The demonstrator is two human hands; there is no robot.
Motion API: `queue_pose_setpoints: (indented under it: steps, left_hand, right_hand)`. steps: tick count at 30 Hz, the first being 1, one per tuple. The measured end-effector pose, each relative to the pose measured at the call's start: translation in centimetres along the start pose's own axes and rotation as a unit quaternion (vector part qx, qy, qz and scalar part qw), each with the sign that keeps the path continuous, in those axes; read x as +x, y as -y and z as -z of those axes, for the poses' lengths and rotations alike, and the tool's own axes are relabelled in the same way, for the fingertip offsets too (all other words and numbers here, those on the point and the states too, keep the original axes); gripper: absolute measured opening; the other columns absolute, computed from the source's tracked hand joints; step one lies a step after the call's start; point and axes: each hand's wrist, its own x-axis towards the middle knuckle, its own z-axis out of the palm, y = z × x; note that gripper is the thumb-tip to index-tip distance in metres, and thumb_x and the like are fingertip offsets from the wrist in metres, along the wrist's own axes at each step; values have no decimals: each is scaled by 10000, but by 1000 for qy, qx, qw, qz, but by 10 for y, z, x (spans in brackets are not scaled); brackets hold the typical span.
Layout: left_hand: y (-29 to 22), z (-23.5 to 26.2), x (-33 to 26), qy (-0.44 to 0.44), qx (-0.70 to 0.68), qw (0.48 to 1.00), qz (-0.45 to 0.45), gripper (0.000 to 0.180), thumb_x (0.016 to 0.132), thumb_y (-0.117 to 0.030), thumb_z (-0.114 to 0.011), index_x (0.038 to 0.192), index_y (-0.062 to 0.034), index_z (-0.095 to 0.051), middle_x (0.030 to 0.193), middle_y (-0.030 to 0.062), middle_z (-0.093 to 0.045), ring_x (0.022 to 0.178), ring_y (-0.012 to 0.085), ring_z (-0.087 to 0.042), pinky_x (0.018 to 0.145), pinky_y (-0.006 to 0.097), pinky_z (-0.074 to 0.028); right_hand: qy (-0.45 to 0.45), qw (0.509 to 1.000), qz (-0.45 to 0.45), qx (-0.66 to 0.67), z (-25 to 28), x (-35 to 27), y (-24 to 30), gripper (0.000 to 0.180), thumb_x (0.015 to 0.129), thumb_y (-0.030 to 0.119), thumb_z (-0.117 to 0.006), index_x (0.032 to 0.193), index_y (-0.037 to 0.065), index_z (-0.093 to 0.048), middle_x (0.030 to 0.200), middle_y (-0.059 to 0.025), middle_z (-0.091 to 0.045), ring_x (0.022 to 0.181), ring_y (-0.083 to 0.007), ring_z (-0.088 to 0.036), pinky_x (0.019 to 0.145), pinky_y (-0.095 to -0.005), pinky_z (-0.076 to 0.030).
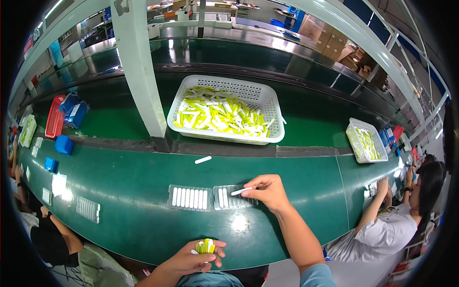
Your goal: The person assembles small plastic components into clear plastic strips by hand, taking the parts from bins and placing them into plastic trays.
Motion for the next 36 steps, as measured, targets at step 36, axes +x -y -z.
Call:
queue_pose_setpoints:
  steps: [36]
  left_hand:
    - [-7, -8, -10, -57, 39, 996, -58, 485, 985, -39, -537, 1445, 56, -416, 1272, 214, -617, 1068, 289, -672, 793, 373, -561]
  right_hand:
    - [149, 807, 199, -535, -41, -31, 2, 556, 860, 364, -740, 1318, 100, -569, 1173, -117, -525, 1121, -313, -458, 957, -425, -325]
